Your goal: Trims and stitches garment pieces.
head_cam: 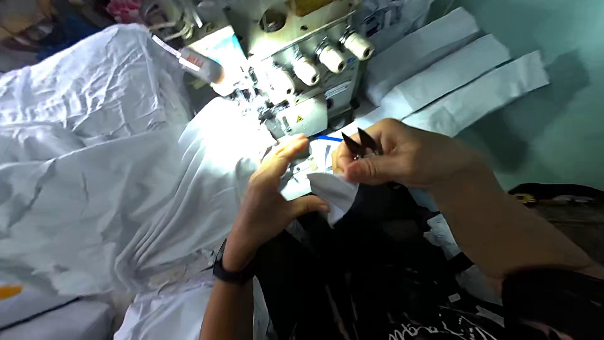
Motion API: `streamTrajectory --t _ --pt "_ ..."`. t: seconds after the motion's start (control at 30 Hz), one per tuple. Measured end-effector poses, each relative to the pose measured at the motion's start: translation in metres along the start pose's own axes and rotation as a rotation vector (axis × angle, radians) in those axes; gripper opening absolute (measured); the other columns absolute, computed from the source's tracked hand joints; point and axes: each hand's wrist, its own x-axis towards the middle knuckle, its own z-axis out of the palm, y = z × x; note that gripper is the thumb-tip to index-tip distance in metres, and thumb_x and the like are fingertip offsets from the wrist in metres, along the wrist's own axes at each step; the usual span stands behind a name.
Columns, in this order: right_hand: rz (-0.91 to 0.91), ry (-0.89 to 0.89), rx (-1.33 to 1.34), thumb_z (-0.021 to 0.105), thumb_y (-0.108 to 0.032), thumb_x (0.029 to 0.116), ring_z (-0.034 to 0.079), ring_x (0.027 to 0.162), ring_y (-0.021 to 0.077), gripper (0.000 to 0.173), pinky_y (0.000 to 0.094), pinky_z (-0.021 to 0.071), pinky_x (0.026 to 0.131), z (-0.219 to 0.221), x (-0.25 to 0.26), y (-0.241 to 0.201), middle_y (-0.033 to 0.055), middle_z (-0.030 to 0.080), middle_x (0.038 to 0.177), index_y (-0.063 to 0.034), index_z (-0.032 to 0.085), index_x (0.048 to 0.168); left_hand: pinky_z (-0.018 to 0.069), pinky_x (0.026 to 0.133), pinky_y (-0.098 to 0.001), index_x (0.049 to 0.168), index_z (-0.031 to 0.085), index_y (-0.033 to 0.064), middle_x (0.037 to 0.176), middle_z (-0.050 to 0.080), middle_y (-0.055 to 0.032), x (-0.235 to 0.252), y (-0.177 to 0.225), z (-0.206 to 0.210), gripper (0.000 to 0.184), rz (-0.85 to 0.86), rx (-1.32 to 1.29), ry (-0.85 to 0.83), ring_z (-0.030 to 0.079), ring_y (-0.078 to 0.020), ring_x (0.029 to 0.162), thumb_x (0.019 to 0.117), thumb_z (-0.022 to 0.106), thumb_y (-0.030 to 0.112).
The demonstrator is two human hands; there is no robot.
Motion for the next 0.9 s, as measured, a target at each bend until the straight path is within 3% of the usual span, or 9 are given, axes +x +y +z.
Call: streamTrajectory --t 0.03,0.13,0.2,0.27,0.37,0.5,0.6,0.77,0.9 --pt "0.048 -0.042 0.062 0.060 -0.008 0.0978 0.039 0.044 -0.0070 0.023 0.0091 0.0317 0.040 0.009 0.006 0.005 -0.0112 0.050 0.057 -0.0140 0.058 0.076 0.0504 0.107 -0.0274 0.127 0.064 -0.0053 0.130 0.066 -0.0094 -0.003 -0.002 -0.001 0.064 -0.018 -0.051 -0.030 0.061 -0.0091 0.124 0.0752 0.090 0.022" --pt "0.125 0.046 0.154 0.056 -0.007 0.1001 0.035 0.041 -0.0053 0.026 0.0113 0.0290 0.039 0.029 0.020 0.023 -0.0101 0.046 0.052 -0.0135 0.059 0.076 0.0611 0.073 -0.0208 0.100 0.070 -0.0036 0.093 0.073 -0.0034 -0.021 -0.007 -0.006 0.027 -0.165 -0.301 -0.049 0.070 -0.0047 0.080 0.0762 0.083 -0.004" --pt "0.079 0.272 0.023 0.060 -0.016 0.1027 0.033 0.041 -0.0012 0.019 0.0140 0.0278 0.037 0.043 0.020 0.037 -0.0074 0.046 0.055 -0.0145 0.064 0.085 0.0590 0.060 -0.0213 0.091 0.067 0.0004 0.078 0.072 -0.0023 -0.036 -0.007 -0.008 0.019 -0.308 -0.403 0.060 0.068 -0.0051 0.065 0.0789 0.079 -0.008" --pt "-0.038 0.391 -0.087 0.063 -0.023 0.1015 0.038 0.044 -0.0012 0.011 0.0146 0.0325 0.040 0.059 0.024 0.048 -0.0087 0.050 0.062 -0.0178 0.065 0.092 0.0516 0.050 -0.0187 0.086 0.063 0.0095 0.068 0.066 0.0027 -0.046 -0.005 -0.002 0.018 -0.392 -0.415 0.244 0.059 -0.0020 0.053 0.0837 0.075 -0.002" --pt "-0.302 0.345 -0.160 0.073 -0.029 0.0950 0.054 0.066 -0.0049 0.017 0.0113 0.0480 0.057 0.084 0.030 0.059 -0.0097 0.061 0.084 -0.0147 0.065 0.096 0.0539 0.049 -0.0197 0.092 0.071 0.0162 0.070 0.068 0.0050 -0.050 -0.004 0.007 0.013 -0.328 -0.502 0.474 0.060 -0.0012 0.052 0.0857 0.079 0.008" --pt "-0.435 0.381 -0.296 0.073 -0.027 0.0956 0.060 0.079 -0.0009 0.024 0.0124 0.0521 0.069 0.106 0.041 0.065 -0.0003 0.062 0.088 -0.0054 0.065 0.088 0.0595 0.062 -0.0210 0.097 0.075 0.0215 0.082 0.073 0.0075 -0.043 -0.004 0.013 0.022 -0.183 -0.541 0.557 0.068 -0.0005 0.069 0.0794 0.087 0.018" --pt "-0.388 0.396 -0.379 0.068 -0.035 0.0986 0.057 0.074 -0.0008 0.033 0.0133 0.0475 0.066 0.105 0.050 0.072 0.0006 0.061 0.080 -0.0052 0.066 0.084 0.0602 0.067 -0.0225 0.093 0.073 0.0209 0.082 0.073 0.0082 -0.039 -0.014 0.007 0.023 -0.187 -0.501 0.567 0.069 -0.0009 0.072 0.0766 0.089 0.017" --pt "-0.362 0.215 -0.287 0.064 -0.026 0.1003 0.051 0.068 -0.0039 0.023 0.0121 0.0430 0.061 0.074 0.055 0.074 -0.0057 0.056 0.077 -0.0097 0.061 0.084 0.0497 0.049 -0.0163 0.084 0.057 0.0160 0.063 0.062 0.0095 -0.037 -0.015 -0.023 0.034 -0.306 -0.317 0.369 0.056 0.0028 0.052 0.0755 0.090 0.016" --pt "-0.294 0.246 -0.316 0.066 -0.026 0.0978 0.049 0.063 -0.0077 0.017 0.0094 0.0418 0.056 0.046 0.051 0.063 -0.0122 0.057 0.078 -0.0182 0.059 0.085 0.0378 0.045 -0.0195 0.086 0.056 0.0052 0.061 0.050 0.0012 -0.039 -0.003 -0.052 0.037 -0.262 0.335 0.288 0.045 -0.0050 0.049 0.0756 0.089 0.017"
